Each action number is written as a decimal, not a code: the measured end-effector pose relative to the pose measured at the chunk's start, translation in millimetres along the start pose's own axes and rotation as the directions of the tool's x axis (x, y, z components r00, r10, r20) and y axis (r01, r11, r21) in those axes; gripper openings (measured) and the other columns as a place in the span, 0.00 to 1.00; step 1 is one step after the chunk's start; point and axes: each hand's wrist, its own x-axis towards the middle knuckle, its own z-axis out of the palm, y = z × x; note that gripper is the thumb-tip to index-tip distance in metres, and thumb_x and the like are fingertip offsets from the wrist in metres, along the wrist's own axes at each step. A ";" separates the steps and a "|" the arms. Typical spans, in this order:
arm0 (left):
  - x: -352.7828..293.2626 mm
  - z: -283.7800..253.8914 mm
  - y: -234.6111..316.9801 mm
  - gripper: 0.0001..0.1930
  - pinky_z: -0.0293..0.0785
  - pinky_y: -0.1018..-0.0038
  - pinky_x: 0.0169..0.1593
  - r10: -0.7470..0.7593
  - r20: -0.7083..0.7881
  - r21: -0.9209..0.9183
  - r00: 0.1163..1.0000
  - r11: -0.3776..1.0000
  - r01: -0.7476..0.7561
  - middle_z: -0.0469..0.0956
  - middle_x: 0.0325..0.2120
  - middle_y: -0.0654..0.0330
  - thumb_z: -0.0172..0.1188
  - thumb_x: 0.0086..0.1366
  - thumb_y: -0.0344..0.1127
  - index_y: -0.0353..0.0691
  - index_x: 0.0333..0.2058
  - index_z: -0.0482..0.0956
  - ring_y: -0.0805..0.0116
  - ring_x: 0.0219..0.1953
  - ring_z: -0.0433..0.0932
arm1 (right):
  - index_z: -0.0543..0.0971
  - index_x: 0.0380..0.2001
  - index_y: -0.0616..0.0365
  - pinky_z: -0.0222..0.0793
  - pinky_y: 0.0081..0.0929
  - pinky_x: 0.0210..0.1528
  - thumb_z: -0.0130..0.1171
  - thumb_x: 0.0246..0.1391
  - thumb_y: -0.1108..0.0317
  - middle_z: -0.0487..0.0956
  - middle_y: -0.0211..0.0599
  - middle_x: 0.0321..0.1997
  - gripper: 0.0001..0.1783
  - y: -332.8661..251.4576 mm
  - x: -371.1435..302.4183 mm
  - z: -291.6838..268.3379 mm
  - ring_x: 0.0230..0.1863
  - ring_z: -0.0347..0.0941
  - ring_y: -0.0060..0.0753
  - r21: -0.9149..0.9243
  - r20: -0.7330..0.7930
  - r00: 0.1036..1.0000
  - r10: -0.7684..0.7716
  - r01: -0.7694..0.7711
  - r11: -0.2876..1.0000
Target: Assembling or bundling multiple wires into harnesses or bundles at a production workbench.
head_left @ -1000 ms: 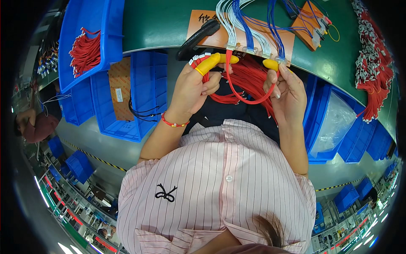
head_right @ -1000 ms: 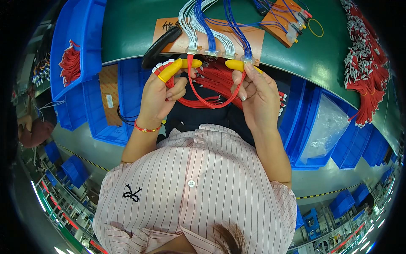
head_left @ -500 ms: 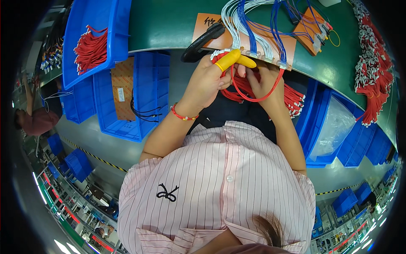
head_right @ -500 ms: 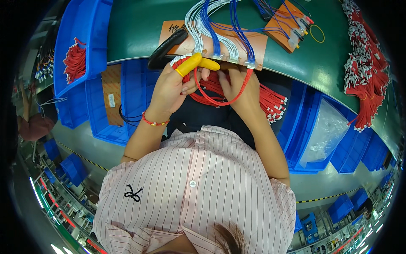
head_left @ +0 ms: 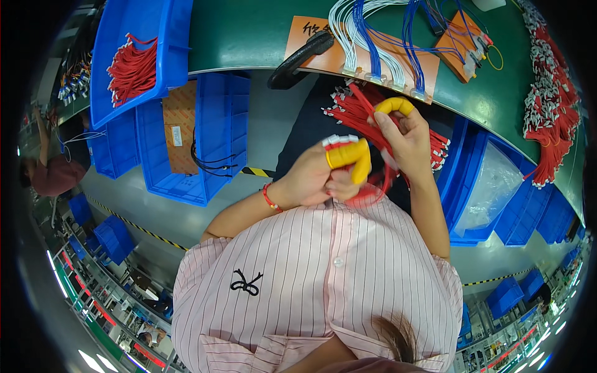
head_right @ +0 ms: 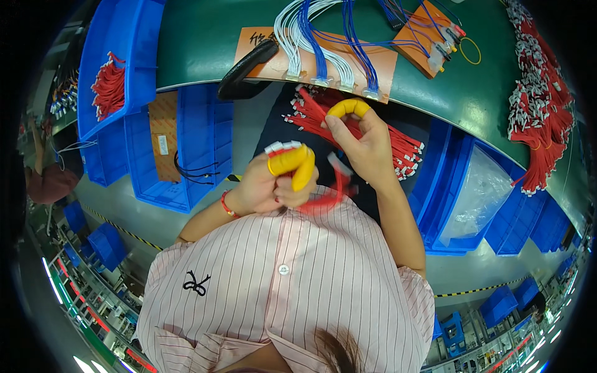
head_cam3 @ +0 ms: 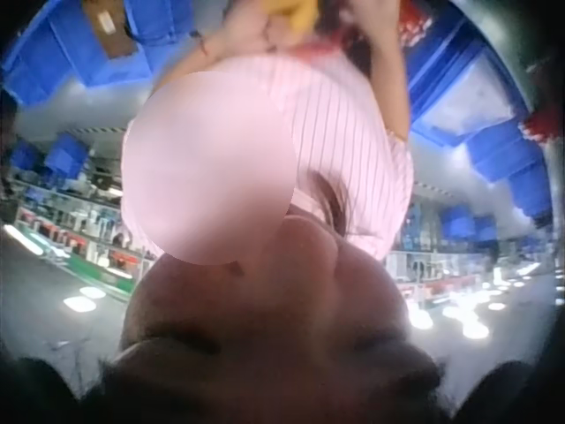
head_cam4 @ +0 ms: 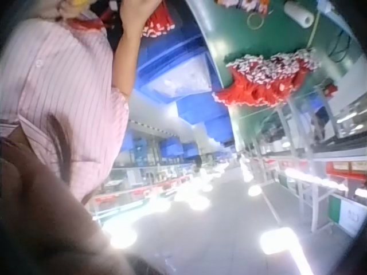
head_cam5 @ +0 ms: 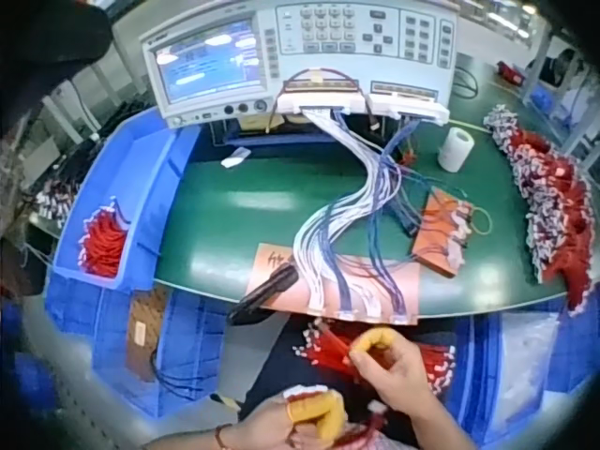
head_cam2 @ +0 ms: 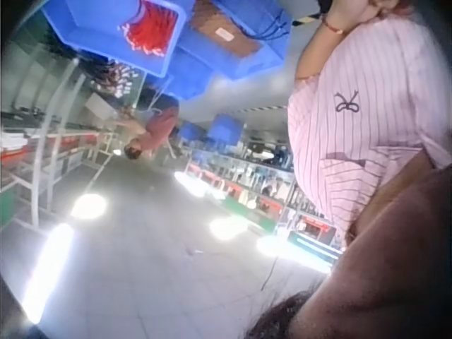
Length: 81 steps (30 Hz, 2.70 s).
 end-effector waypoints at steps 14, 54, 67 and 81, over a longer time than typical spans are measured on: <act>20.7 0.9 26.8 0.13 0.49 0.83 0.19 0.565 -0.121 0.490 0.816 0.749 -0.446 0.67 0.18 0.67 0.47 0.71 0.36 0.32 0.42 0.75 0.85 0.14 0.53 | 0.76 0.37 0.63 0.67 0.14 0.30 0.60 0.55 0.76 0.77 0.28 0.28 0.07 -38.2 -28.0 -7.9 0.27 0.72 0.14 -0.268 0.123 0.991 -0.060 0.091 0.959; 17.4 -14.8 48.1 0.18 0.46 0.86 0.16 0.508 -0.185 0.434 0.842 0.811 -0.394 0.75 0.31 0.59 0.42 0.72 0.35 0.24 0.48 0.71 0.86 0.12 0.52 | 0.78 0.36 0.66 0.75 0.23 0.32 0.56 0.60 0.70 0.80 0.40 0.27 0.09 -30.9 -8.8 -10.0 0.25 0.77 0.27 0.465 -0.254 0.958 0.132 0.001 0.885; 23.2 -4.6 48.5 0.17 0.47 0.84 0.17 0.519 -0.232 0.442 0.823 0.810 -0.386 0.68 0.17 0.66 0.40 0.73 0.35 0.25 0.42 0.73 0.86 0.11 0.51 | 0.78 0.38 0.66 0.74 0.24 0.32 0.53 0.61 0.69 0.79 0.36 0.26 0.10 -26.1 -9.5 -2.5 0.25 0.75 0.24 0.635 -0.247 0.952 0.179 0.020 0.772; 33.9 0.4 55.0 0.17 0.50 0.85 0.20 0.500 -0.131 0.574 0.856 0.742 -0.346 0.75 0.26 0.62 0.43 0.73 0.37 0.27 0.42 0.74 0.85 0.16 0.56 | 0.78 0.39 0.66 0.68 0.36 0.43 0.56 0.56 0.70 0.78 0.47 0.35 0.11 8.2 5.4 -10.9 0.37 0.73 0.43 -0.712 -0.060 0.925 -0.376 0.225 0.666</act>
